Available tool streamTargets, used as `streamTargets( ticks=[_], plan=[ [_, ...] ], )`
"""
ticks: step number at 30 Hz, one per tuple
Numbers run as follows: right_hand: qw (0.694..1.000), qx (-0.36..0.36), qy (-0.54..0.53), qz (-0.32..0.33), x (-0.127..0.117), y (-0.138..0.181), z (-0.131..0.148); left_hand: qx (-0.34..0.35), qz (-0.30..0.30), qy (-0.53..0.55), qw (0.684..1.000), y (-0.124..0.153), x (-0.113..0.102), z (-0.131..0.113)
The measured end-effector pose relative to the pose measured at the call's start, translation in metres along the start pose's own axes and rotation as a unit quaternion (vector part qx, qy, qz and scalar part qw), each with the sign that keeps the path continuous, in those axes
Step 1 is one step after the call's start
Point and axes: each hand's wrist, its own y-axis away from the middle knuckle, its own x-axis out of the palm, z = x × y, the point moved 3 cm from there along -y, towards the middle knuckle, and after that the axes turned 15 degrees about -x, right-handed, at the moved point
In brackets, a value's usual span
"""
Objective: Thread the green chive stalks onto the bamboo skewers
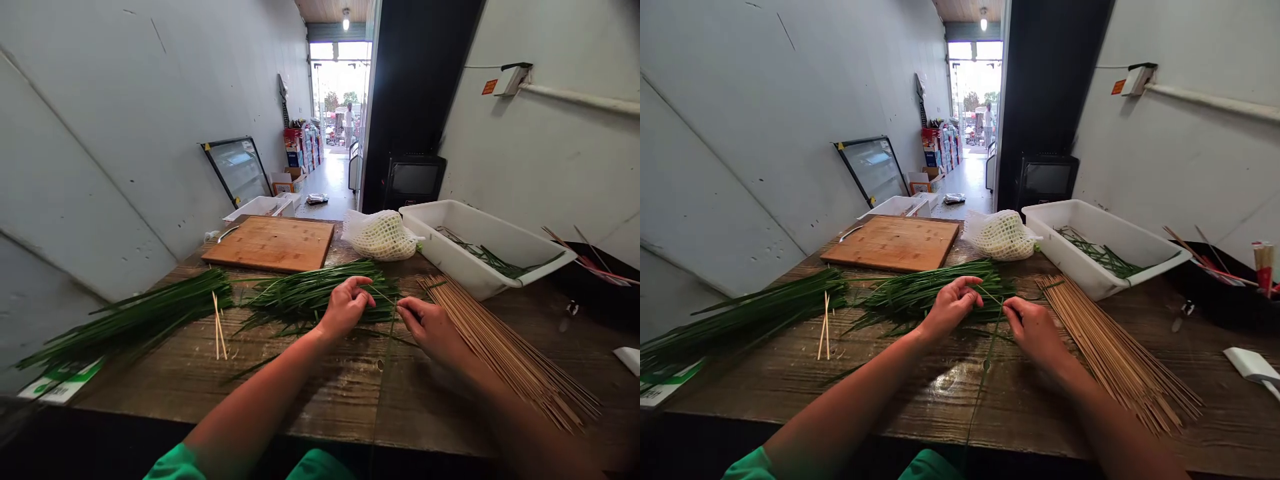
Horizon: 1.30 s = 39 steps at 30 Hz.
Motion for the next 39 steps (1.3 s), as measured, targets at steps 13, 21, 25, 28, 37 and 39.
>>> streamTargets(
  ticks=[13,21,25,28,37,39],
  plan=[
    [1.0,0.005,0.0,-0.028,-0.0015,0.0017,0.0032,-0.044,-0.017,0.134,0.99,0.001,-0.0052,0.0003],
    [1.0,0.007,-0.008,-0.028,-0.0007,0.0018,0.0027,-0.019,-0.035,0.105,0.994,0.004,-0.0069,-0.0027],
    [0.999,0.009,-0.01,-0.03,-0.0001,0.0022,0.0013,-0.01,-0.045,0.102,0.994,0.0033,-0.0077,-0.0018],
    [0.999,0.007,-0.008,-0.03,0.0001,0.002,0.0009,-0.004,-0.051,0.1,0.994,0.0029,-0.0079,-0.0011],
    [1.0,0.008,-0.006,-0.026,-0.0008,0.0021,0.0028,0.03,-0.057,0.094,0.993,0.0007,-0.0069,0.0022],
    [1.0,0.01,-0.011,-0.023,-0.0004,0.0023,0.003,0.031,-0.061,0.089,0.994,-0.0006,-0.007,0.0038]
  ],
)
